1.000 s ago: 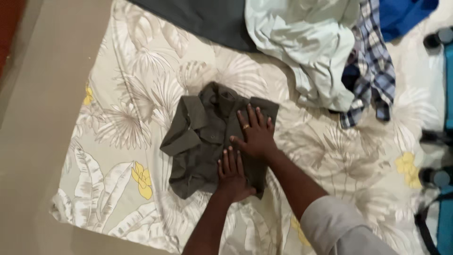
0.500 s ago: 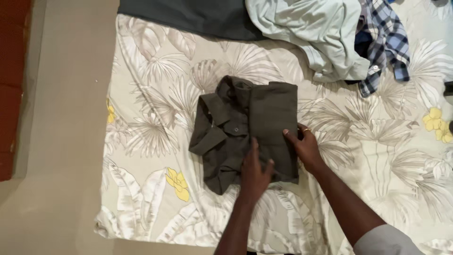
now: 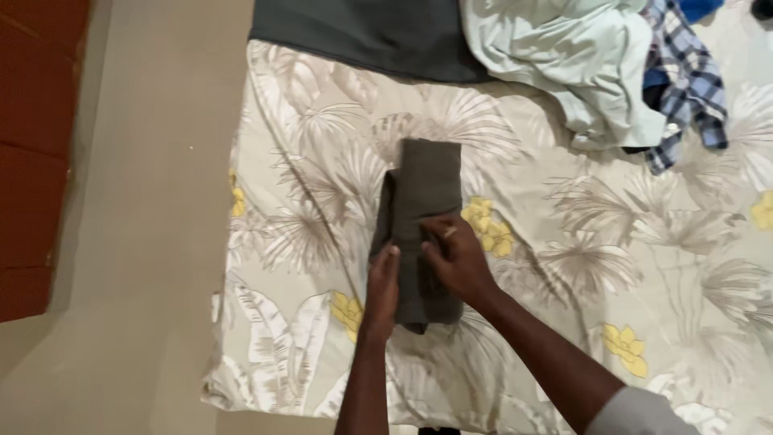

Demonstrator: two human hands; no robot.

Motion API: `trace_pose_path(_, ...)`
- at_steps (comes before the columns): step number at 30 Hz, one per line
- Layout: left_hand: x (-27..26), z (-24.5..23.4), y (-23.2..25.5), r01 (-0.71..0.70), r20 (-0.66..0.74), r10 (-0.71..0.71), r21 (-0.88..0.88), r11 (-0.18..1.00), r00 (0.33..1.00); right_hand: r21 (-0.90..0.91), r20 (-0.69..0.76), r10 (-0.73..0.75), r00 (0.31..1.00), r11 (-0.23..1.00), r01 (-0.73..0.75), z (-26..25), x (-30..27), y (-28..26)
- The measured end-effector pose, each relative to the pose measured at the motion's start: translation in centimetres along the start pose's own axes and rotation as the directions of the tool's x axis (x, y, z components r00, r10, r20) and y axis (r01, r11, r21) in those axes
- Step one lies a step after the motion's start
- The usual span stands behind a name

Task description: The person folds a green button-up shirt on a bed. They smooth the fabric, fold the sleeves inward, fold the shirt in half, and then roll it into a compact bundle. The folded shirt is placed into an open suitcase.

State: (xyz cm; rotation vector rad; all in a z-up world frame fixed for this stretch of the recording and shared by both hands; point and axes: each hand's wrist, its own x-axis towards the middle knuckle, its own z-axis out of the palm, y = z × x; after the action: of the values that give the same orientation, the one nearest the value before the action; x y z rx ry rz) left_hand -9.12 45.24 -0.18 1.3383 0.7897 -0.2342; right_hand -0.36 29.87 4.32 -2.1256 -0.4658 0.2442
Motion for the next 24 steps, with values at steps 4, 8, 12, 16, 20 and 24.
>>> trace_pose_path(4, -0.3, -0.6, -1.4, -0.250, -0.100, 0.304, 0.361, 0.898, 0.947, -0.309, 0.164, -0.104, 0.981, 0.939, 0.152, 2.3, 1.1, 0.0)
trace_pose_path(8, -0.1, 0.4, -2.7, -0.204, -0.144, 0.302, 0.466, 0.861, 0.942, -0.162, -0.040, 0.019, 0.999, 0.986, -0.025, 2.4, 0.5, 1.2)
trace_pose_path(12, -0.3, 0.7, -2.3, -0.195, -0.150, 0.276, 0.409, 0.891, 0.949, 0.397, 0.115, 0.461, 0.880, 0.791, -0.466, 2.2, -0.9, 1.6)
trace_pose_path(16, -1.0, 0.5, -0.2, -0.081, -0.168, 0.122, 0.231, 0.970, 0.978, 0.543, 0.368, 0.639, 0.676, 0.443, -0.714, 1.8, -2.4, 0.9)
trace_pose_path(20, -2.8, -0.4, 1.8, 0.108, -0.007, -0.117, -0.337, 0.935, 0.993, 0.645, 0.537, 0.533, 0.654, 0.240, -0.726, 0.7, -3.7, -0.4)
trace_pose_path(24, -6.3, 0.6, 2.8, 0.062, 0.065, -0.035, -0.479, 0.876, 0.997, 0.688, 0.530, 0.547, 0.647, 0.168, -0.706, -1.5, -7.1, -3.9)
